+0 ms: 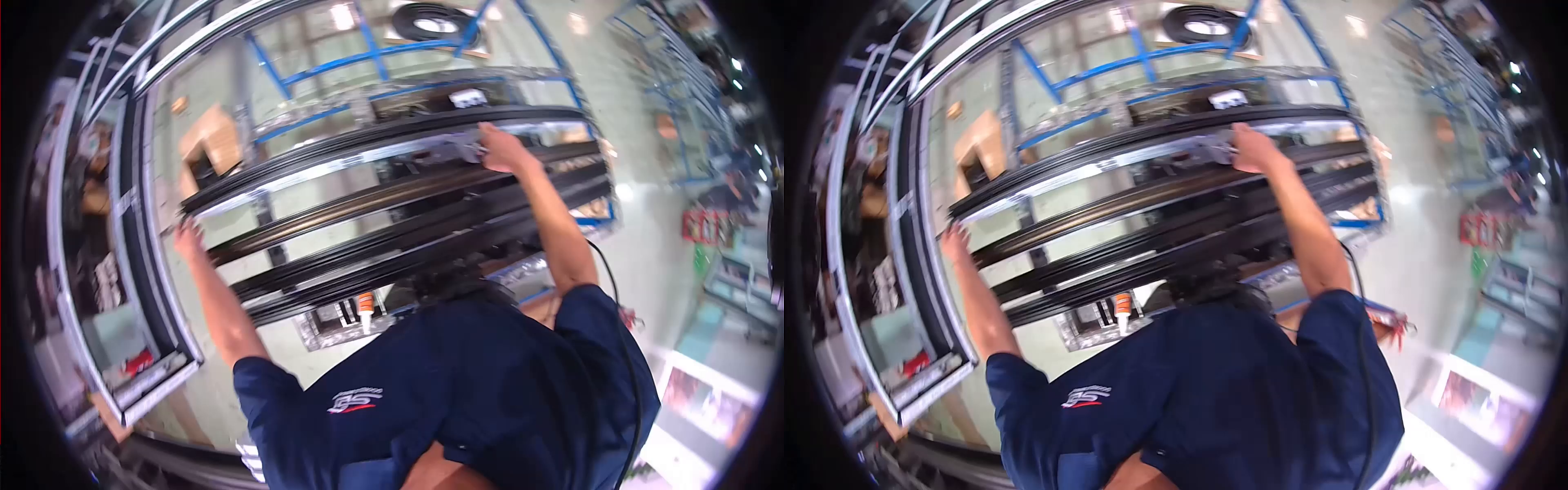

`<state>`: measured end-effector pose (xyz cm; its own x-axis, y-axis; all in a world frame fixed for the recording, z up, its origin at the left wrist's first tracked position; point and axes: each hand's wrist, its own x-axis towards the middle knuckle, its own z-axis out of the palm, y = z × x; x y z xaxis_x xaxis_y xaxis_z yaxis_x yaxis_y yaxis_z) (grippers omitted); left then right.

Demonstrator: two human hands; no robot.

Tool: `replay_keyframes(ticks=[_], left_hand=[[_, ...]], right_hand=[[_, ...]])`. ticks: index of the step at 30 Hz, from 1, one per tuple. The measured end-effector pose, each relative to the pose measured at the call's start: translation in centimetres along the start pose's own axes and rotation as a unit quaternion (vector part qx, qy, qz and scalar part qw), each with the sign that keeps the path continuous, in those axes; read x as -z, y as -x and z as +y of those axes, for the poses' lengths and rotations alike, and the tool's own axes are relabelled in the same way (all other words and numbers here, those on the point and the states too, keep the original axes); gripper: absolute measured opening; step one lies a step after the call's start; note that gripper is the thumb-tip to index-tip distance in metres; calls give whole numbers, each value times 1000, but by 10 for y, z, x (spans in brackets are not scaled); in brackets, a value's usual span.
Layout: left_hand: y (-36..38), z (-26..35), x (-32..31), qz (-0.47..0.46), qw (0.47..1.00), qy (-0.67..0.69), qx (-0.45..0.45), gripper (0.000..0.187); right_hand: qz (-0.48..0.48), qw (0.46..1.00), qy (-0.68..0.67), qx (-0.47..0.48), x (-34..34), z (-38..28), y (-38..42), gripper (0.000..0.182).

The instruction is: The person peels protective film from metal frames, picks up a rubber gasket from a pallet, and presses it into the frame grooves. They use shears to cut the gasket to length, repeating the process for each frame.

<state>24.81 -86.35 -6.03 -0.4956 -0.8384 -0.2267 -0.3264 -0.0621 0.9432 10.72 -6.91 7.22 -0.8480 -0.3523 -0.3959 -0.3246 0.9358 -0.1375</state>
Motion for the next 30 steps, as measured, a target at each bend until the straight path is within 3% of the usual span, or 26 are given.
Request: replay_keyframes(ticks=[1,3,10,17,24,30], left_hand=[[4,2,0,8,1000,6,-6,47],[13,9,2,-33,999,0,-10,48],[40,32,-6,-16,999,20,31,52],[48,39,-1,-58,997,29,39,58],[50,40,-3,-40,999,26,17,46],[47,36,-3,-51,999,6,-2,51]], right_hand=[[48,999,-10,14,-3,0,2,35],[50,998,-41,12,-6,3,2,38],[-5,998,-63,-12,4,-2,1,36],[-13,997,-78,-15,7,0,-1,31],[-25,996,-83,-27,8,-1,0,29],[-30,997,-67,-26,8,-5,-6,35]])
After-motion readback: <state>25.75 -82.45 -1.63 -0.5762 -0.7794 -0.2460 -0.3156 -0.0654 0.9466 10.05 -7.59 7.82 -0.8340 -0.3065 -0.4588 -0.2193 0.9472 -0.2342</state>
